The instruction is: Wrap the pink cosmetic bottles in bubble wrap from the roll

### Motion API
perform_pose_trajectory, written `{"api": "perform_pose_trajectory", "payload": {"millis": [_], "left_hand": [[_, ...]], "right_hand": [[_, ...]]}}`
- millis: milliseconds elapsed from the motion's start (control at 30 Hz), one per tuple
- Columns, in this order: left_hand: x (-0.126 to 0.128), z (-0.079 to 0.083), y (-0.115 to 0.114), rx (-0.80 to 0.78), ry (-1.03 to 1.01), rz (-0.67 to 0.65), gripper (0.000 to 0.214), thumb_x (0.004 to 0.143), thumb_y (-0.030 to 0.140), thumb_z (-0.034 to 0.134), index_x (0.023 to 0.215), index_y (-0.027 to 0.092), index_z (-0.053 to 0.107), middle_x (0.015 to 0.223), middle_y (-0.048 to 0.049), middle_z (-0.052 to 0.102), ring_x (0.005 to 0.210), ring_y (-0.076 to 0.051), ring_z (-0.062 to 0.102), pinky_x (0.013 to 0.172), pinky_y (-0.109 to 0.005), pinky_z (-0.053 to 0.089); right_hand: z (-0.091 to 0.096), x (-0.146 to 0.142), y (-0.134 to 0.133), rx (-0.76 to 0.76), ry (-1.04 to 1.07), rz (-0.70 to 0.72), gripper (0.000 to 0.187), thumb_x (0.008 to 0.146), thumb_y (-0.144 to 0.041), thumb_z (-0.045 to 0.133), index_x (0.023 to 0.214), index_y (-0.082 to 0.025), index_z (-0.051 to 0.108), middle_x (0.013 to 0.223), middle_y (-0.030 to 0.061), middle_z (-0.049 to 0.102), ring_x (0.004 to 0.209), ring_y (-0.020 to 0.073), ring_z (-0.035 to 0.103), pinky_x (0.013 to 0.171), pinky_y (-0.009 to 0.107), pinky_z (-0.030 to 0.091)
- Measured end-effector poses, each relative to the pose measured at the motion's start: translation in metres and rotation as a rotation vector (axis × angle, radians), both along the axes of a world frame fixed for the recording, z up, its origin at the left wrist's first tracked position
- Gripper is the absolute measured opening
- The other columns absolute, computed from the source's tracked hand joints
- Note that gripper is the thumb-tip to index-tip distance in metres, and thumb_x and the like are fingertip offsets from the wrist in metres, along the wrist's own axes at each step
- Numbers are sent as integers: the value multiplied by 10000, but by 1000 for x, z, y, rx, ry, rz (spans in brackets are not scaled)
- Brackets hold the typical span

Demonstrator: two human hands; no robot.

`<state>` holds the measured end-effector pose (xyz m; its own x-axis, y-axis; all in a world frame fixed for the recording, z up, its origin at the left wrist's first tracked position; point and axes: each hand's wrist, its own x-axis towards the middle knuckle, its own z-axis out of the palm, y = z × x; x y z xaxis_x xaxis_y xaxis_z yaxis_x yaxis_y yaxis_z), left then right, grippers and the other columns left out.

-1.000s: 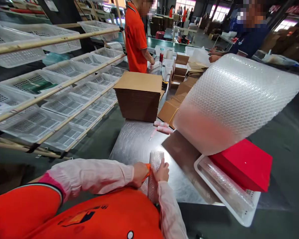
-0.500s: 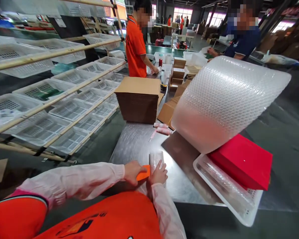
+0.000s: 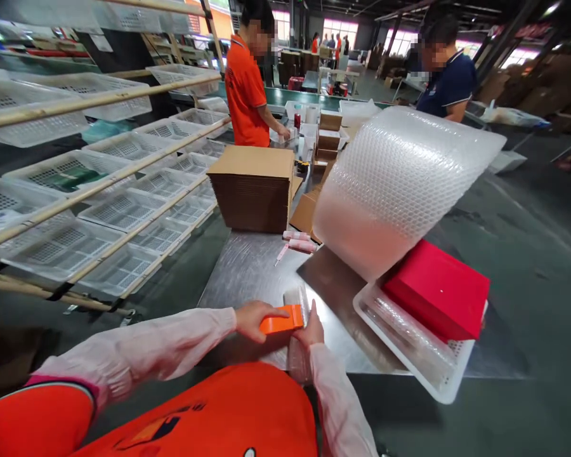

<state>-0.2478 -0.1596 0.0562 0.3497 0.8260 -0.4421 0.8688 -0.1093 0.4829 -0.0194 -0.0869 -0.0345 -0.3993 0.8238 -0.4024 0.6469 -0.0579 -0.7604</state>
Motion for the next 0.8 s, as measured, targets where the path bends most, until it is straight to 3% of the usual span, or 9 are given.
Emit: {"api": "perform_pose_trajectory", "payload": {"millis": [67,133,267,400,567,667,800], "left_hand": [[7,12,-2,0,44,0,923,690,355,818,1577,293,569,1248,-92,806,1135,-378,752,980,-399,574],[10,28,-6,-8,93,-11,911,680,368,813,1560,311,583,1193,-91,820,1110,-383,762,967,-417,582],[7,60,-16,-49,142,-15,900,674,387,810,1543,289,600,1192,-114,822,1126,-392,763,978,-442,589],[2,77,-25,-89,175,7,900,685,428,809,1545,266,601,1180,-137,824,1134,-410,767,989,-476,600],[9,70,-18,-160,245,43,868,706,434,791,1540,274,611,1202,-126,821,1162,-401,756,1007,-475,598],[25,56,1,-201,274,47,856,695,477,818,1503,258,642,1227,-148,807,1156,-406,752,993,-480,605],[50,32,19,-185,328,28,674,611,420,875,1247,213,788,1067,-165,819,1051,-411,765,941,-499,623]], "right_hand": [[1,-4,-4,58,-143,42,1167,757,-362,813,1739,-204,202,1397,152,708,1312,361,668,1087,454,516],[6,-11,-9,79,-255,88,975,881,-360,728,1730,-237,263,1315,142,745,1249,355,698,1055,443,510],[25,-25,-18,100,-387,168,894,945,-311,682,1729,-235,261,1240,163,758,1165,350,725,963,413,512],[43,-31,-21,88,-475,242,895,978,-287,633,1743,-235,173,1230,159,757,1127,306,743,910,369,511],[46,-36,-21,80,-572,280,931,945,-173,595,1748,-291,139,1285,146,733,1138,291,745,914,348,520],[43,-38,-20,95,-557,294,866,984,-199,548,1749,-242,145,1259,174,733,1105,305,754,905,372,532],[41,-36,-17,91,-526,304,804,1033,-253,513,1749,-230,147,1226,175,750,1105,312,760,903,381,542]]}}
